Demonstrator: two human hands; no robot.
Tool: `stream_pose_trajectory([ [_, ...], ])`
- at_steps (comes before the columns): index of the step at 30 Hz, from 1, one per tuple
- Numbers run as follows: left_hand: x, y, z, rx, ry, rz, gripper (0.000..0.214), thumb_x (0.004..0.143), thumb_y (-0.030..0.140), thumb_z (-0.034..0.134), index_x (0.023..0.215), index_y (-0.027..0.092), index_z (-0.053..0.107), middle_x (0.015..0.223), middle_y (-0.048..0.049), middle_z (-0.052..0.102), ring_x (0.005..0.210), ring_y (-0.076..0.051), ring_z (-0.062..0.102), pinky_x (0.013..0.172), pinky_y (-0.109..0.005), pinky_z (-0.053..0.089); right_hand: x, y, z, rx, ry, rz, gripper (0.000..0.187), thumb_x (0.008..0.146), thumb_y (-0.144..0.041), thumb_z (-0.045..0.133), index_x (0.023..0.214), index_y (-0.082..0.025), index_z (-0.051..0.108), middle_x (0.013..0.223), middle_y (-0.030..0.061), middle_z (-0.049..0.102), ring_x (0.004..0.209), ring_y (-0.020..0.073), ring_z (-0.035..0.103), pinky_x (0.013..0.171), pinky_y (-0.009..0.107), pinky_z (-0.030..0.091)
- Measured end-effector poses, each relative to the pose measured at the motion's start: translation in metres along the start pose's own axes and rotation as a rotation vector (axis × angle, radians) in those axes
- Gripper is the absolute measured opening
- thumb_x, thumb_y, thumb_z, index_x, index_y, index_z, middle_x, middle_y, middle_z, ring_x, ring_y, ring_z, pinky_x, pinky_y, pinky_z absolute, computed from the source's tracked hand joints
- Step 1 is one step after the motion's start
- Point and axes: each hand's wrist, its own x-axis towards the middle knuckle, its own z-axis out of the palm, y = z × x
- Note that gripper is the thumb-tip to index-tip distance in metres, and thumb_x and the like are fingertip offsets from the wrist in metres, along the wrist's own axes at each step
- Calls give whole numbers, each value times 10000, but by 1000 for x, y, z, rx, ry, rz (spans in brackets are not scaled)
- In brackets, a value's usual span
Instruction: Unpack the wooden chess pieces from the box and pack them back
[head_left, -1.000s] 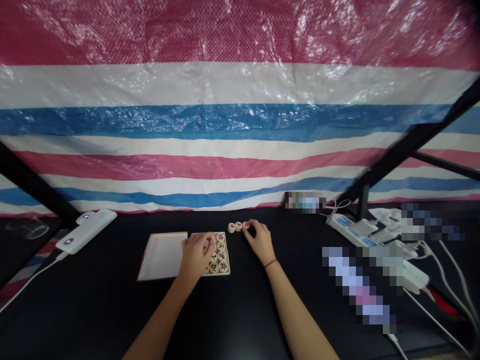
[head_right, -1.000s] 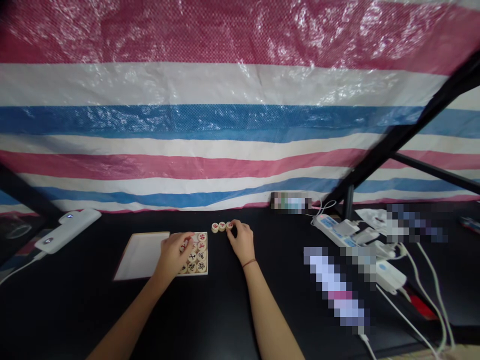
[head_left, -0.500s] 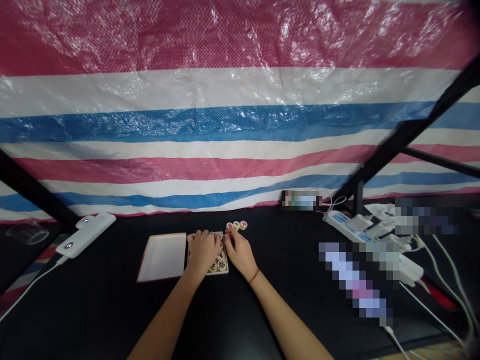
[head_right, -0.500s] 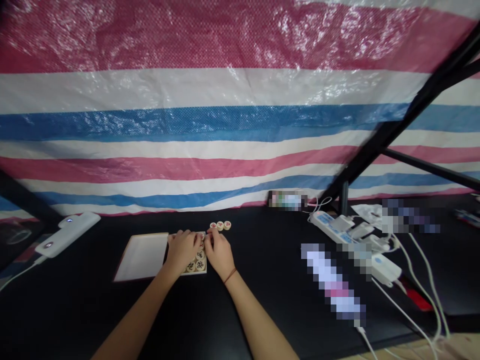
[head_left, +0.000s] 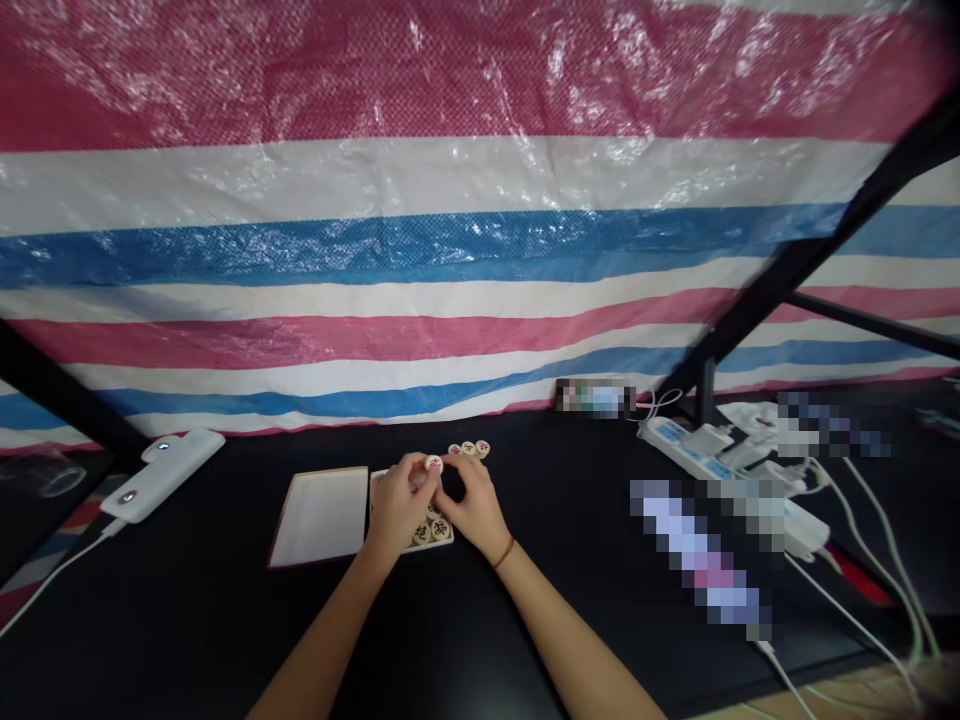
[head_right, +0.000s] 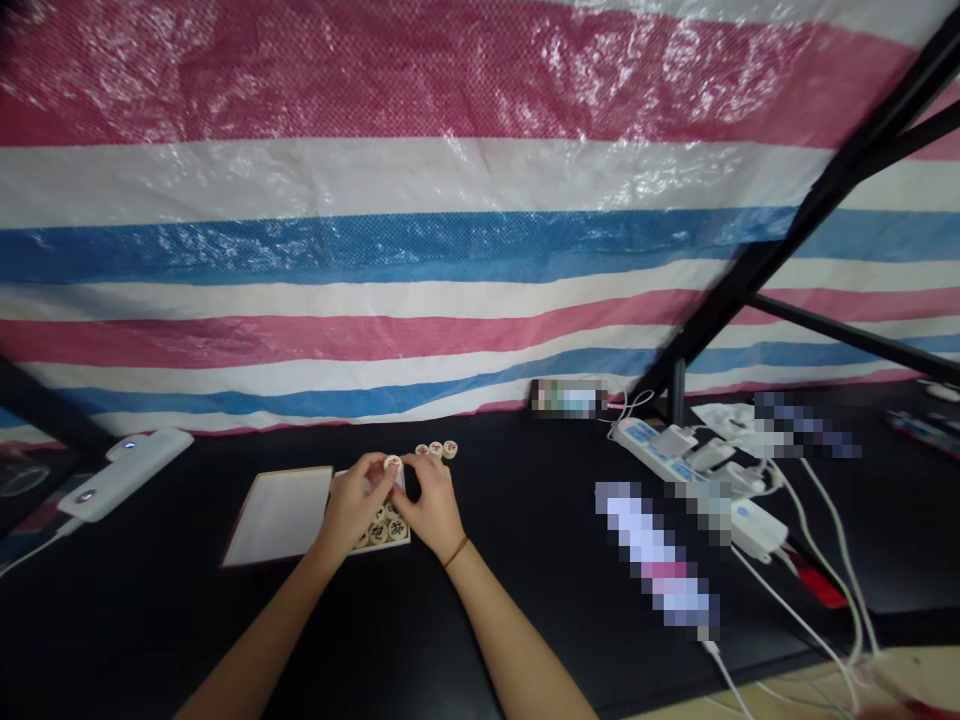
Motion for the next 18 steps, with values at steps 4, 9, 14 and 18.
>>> stream_pose_trajectory([
  [4, -7, -3, -2, -212, 29, -40, 266, 848, 459, 530, 937, 227, 628, 835, -8, 716, 785, -173, 669, 723, -274, 497, 2, 1, -4, 5, 54, -51, 174, 849, -281, 567, 1003, -220, 618, 970, 58, 680, 939, 208, 617, 859, 351, 467],
  [9, -9, -14, -2, -339, 204, -61, 314, 842, 432, 565, 1067, 217, 611, 989, -53, 718, 919, -189, 675, 824, -306, 522, 13, 43, -29, -176, 297, 205, 217, 808, -369, 579, 904, -181, 632, 878, 82, 677, 866, 238, 596, 808, 371, 459],
  [14, -6, -22, -3, -510, 219, -100, 378, 862, 446, 551, 1151, 210, 610, 1117, -83, 697, 1051, -209, 656, 928, -333, 516, 11, 92, -40, -409, 232, 329, 248, 793, -390, 540, 840, -179, 661, 905, 108, 679, 890, 275, 567, 783, 400, 421],
  [18, -6, -27, 2, -562, 202, -141, 367, 840, 455, 578, 1097, 203, 647, 1116, -80, 698, 1064, -217, 651, 920, -331, 529, 10, 91, -39, -441, 250, 342, 258, 775, -383, 553, 894, -187, 671, 942, 127, 668, 912, 293, 546, 739, 402, 428],
])
